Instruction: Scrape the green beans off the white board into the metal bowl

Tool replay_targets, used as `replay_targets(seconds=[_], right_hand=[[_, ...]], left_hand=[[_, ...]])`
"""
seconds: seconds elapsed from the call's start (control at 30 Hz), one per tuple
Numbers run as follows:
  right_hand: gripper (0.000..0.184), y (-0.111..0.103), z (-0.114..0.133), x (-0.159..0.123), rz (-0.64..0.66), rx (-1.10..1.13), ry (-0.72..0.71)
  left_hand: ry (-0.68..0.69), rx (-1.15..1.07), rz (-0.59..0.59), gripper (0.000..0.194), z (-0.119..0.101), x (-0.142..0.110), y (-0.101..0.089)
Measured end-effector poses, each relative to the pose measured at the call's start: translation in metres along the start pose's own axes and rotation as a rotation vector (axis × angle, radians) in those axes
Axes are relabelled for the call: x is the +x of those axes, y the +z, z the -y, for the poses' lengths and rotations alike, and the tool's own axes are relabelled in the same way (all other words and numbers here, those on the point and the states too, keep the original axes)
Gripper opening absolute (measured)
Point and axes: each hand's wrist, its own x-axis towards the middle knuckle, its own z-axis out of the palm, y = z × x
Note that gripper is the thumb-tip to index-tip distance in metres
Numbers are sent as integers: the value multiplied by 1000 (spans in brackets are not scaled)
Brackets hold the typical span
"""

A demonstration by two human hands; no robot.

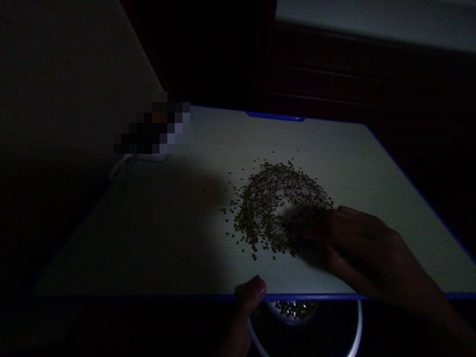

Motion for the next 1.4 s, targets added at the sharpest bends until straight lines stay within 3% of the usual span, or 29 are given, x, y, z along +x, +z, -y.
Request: replay_targets(seconds=[0.2,0.47,0.83,1.13,1.4], right_hand=[[13,2,2,1,7,36,-16],[18,1,3,1,59,15,-36],[19,0,4,0,108,57,-55],[15,2,3,-5,143,86,-82],[15,0,5,-5,137,100,-112]], left_hand=[[5,-18,-77,40,-3,-2,11],[41,12,-96,33,-1,0,4],[-22,13,-69,33,-3,-3,11],[74,51,-173,34,1,1,2],[58,59,-231,36,0,0,6]])
